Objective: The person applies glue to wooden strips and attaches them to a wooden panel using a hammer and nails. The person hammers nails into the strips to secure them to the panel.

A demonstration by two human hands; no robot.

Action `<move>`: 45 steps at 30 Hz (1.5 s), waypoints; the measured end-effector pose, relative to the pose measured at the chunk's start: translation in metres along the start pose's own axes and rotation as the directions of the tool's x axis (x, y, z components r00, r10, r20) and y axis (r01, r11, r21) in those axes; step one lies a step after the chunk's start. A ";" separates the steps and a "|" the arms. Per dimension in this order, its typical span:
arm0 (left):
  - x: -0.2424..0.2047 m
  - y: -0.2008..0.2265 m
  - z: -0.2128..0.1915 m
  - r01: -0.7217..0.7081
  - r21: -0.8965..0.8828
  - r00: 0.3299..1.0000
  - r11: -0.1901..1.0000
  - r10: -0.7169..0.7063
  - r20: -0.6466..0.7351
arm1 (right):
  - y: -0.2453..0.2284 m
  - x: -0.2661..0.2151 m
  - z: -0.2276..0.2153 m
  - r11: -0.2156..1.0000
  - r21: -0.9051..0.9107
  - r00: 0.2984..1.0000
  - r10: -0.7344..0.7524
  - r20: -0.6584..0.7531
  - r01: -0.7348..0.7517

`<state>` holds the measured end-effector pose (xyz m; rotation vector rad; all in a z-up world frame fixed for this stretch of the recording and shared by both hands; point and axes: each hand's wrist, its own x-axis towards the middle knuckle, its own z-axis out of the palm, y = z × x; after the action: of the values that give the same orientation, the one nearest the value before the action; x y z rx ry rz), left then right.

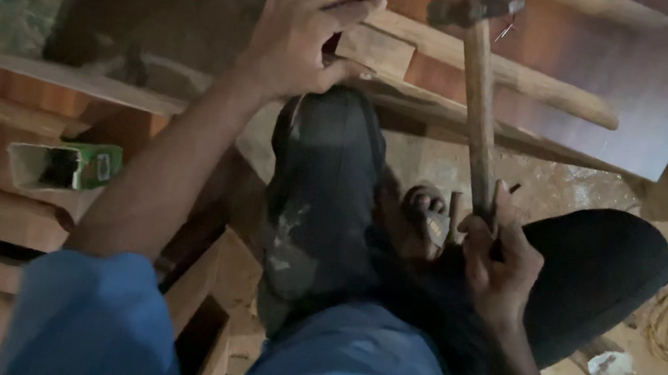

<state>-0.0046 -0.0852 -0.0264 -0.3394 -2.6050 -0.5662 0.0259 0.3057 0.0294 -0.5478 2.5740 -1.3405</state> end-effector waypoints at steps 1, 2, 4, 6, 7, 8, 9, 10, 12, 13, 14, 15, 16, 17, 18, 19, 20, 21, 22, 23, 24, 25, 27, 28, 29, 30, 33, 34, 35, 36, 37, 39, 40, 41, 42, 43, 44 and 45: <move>-0.001 -0.001 0.003 -0.002 0.006 1.000 1.000 0.002 0.003 | -0.002 0.003 -0.002 0.999 -0.034 0.999 -0.037 0.007 0.037; -0.003 -0.002 0.005 0.025 -0.018 1.000 1.000 -0.025 0.017 | -0.004 0.007 -0.003 0.995 -0.064 0.997 -0.079 0.015 0.080; -0.003 -0.003 0.011 0.075 -0.063 0.996 0.995 -0.072 0.045 | -0.009 0.016 -0.005 0.980 -0.130 0.989 -0.147 0.023 0.149; 0.000 -0.004 0.018 0.012 -0.075 0.999 0.997 -0.014 -0.036 | -0.014 0.024 -0.008 0.959 -0.203 0.980 -0.196 0.022 0.197; 0.001 -0.004 0.021 -0.020 -0.081 0.997 0.997 0.014 -0.077 | -0.017 0.026 -0.010 0.960 -0.243 0.990 -0.138 0.019 0.138; 0.001 -0.001 0.024 -0.010 -0.029 0.996 1.000 0.008 -0.085 | -0.019 0.026 -0.015 0.955 -0.287 0.997 -0.078 0.018 0.080; 0.001 0.002 0.027 0.000 0.022 0.996 1.000 0.002 -0.093 | -0.022 0.026 -0.018 0.944 -0.331 1.000 -0.019 0.015 0.023; 0.001 0.004 0.028 0.012 0.077 0.994 0.997 -0.004 -0.107 | -0.024 0.026 -0.021 0.943 -0.327 0.999 -0.051 0.019 0.054; 0.004 0.013 0.029 0.064 0.090 0.994 0.994 -0.055 -0.098 | -0.028 0.029 -0.026 0.941 -0.314 0.992 -0.121 0.024 0.123; 0.008 0.017 0.028 0.087 0.101 0.992 0.991 -0.078 -0.095 | -0.028 0.032 -0.029 0.942 -0.311 0.992 -0.122 0.025 0.124; 0.009 0.021 0.027 0.111 0.083 0.990 0.990 -0.103 -0.094 | -0.029 0.032 -0.032 0.944 -0.307 0.993 -0.116 0.027 0.119; 0.010 0.024 0.027 0.134 0.066 0.987 0.989 -0.128 -0.093 | -0.028 0.033 -0.034 0.946 -0.303 0.993 -0.111 0.029 0.114; 0.012 0.026 0.026 0.153 0.047 0.985 0.987 -0.149 -0.091 | -0.026 0.034 -0.036 0.937 -0.338 0.996 -0.079 0.031 0.085; 0.015 0.028 0.026 0.158 0.058 0.984 0.986 -0.152 -0.099 | -0.024 0.035 -0.038 0.927 -0.372 0.998 -0.048 0.032 0.056; 0.016 0.030 0.027 0.164 0.066 0.982 0.984 -0.157 -0.104 | -0.022 0.036 -0.041 0.913 -0.407 0.999 -0.013 0.034 0.026; 0.017 0.031 0.027 0.171 0.074 0.981 0.983 -0.162 -0.109 | -0.020 0.036 -0.043 0.917 -0.398 0.999 -0.016 0.031 0.027; 0.016 0.033 0.028 0.172 0.073 0.980 0.982 -0.163 -0.115 | -0.018 0.036 -0.044 0.921 -0.389 0.999 -0.020 0.032 0.031; 0.015 0.035 0.028 0.174 0.073 0.979 0.982 -0.164 -0.121 | -0.017 0.037 -0.046 0.924 -0.380 0.999 -0.025 0.033 0.035; 0.018 0.035 0.028 0.170 0.078 0.979 0.982 -0.159 -0.130 | -0.016 0.039 -0.047 0.926 -0.371 0.997 -0.056 0.044 0.069; 0.020 0.036 0.027 0.181 0.066 0.977 0.981 -0.171 -0.130 | -0.015 0.042 -0.048 0.927 -0.361 0.995 -0.088 0.054 0.102; 0.022 0.038 0.028 0.194 0.052 0.974 0.980 -0.186 -0.131 | -0.015 0.044 -0.050 0.926 -0.354 0.991 -0.119 0.065 0.134; 0.024 0.041 0.028 0.207 0.038 0.971 0.978 -0.200 -0.132 | -0.015 0.046 -0.052 0.927 -0.358 0.993 -0.096 0.062 0.112; 0.024 0.047 0.030 0.221 0.041 0.966 0.974 -0.213 -0.150 | -0.016 0.049 -0.055 0.927 -0.370 0.997 -0.047 0.061 0.066; 0.027 0.048 0.030 0.224 0.047 0.964 0.973 -0.214 -0.160 | -0.016 0.052 -0.056 0.925 -0.368 0.995 -0.079 0.064 0.097; 0.030 0.048 0.030 0.226 0.039 0.962 0.973 -0.217 -0.166 | -0.017 0.056 -0.057 0.922 -0.367 0.992 -0.111 0.067 0.128; 0.030 0.050 0.030 0.234 0.027 0.959 0.972 -0.227 -0.168 | -0.017 0.057 -0.059 0.918 -0.366 0.987 -0.138 0.077 0.157; 0.030 0.053 0.034 0.255 0.046 0.952 0.966 -0.242 -0.187 | -0.017 0.064 -0.063 0.917 -0.372 0.988 -0.118 0.095 0.146; 0.031 0.052 0.035 0.256 0.062 0.951 0.965 -0.240 -0.194 | -0.017 0.066 -0.064 0.910 -0.378 0.985 -0.143 0.097 0.169; 0.031 0.051 0.036 0.263 0.044 0.948 0.964 -0.249 -0.197 | -0.016 0.068 -0.064 0.903 -0.384 0.981 -0.167 0.099 0.192; 0.031 0.052 0.038 0.269 0.020 0.945 0.963 -0.260 -0.198 | -0.015 0.069 -0.066 0.895 -0.393 0.977 -0.187 0.101 0.212; 0.031 0.053 0.040 0.275 -0.004 0.942 0.961 -0.271 -0.199 | -0.014 0.070 -0.067 0.894 -0.399 0.979 -0.175 0.108 0.204; 0.031 0.055 0.043 0.304 -0.012 0.935 0.953 -0.301 -0.185 | -0.012 0.072 -0.068 0.891 -0.410 0.980 -0.160 0.120 0.196; 0.032 0.055 0.043 0.316 -0.015 0.933 0.949 -0.314 -0.176 | -0.010 0.073 -0.069 0.890 -0.411 0.979 -0.157 0.131 0.198; 0.032 0.057 0.042 0.302 -0.017 0.937 0.953 -0.300 -0.181 | -0.009 0.074 -0.071 0.889 -0.411 0.978 -0.155 0.143 0.201; 0.034 0.056 0.042 0.286 -0.015 0.940 0.958 -0.283 -0.189 | -0.006 0.077 -0.071 0.888 -0.410 0.976 -0.156 0.152 0.206; 0.036 0.054 0.041 0.269 -0.013 0.944 0.963 -0.266 -0.197 | -0.003 0.080 -0.072 0.878 -0.435 0.977 -0.142 0.159 0.198; 0.035 0.055 0.041 0.279 -0.016 0.941 0.960 -0.276 -0.196 | 0.000 0.080 -0.074 0.868 -0.461 0.978 -0.120 0.171 0.187; 0.034 0.056 0.041 0.288 -0.019 0.938 0.958 -0.286 -0.195 | 0.003 0.080 -0.076 0.856 -0.486 0.978 -0.097 0.183 0.176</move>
<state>-0.0312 -0.0129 -0.0255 0.1010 -2.4776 -0.6476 -0.0730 0.3318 0.0706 -0.8927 2.7868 -0.6053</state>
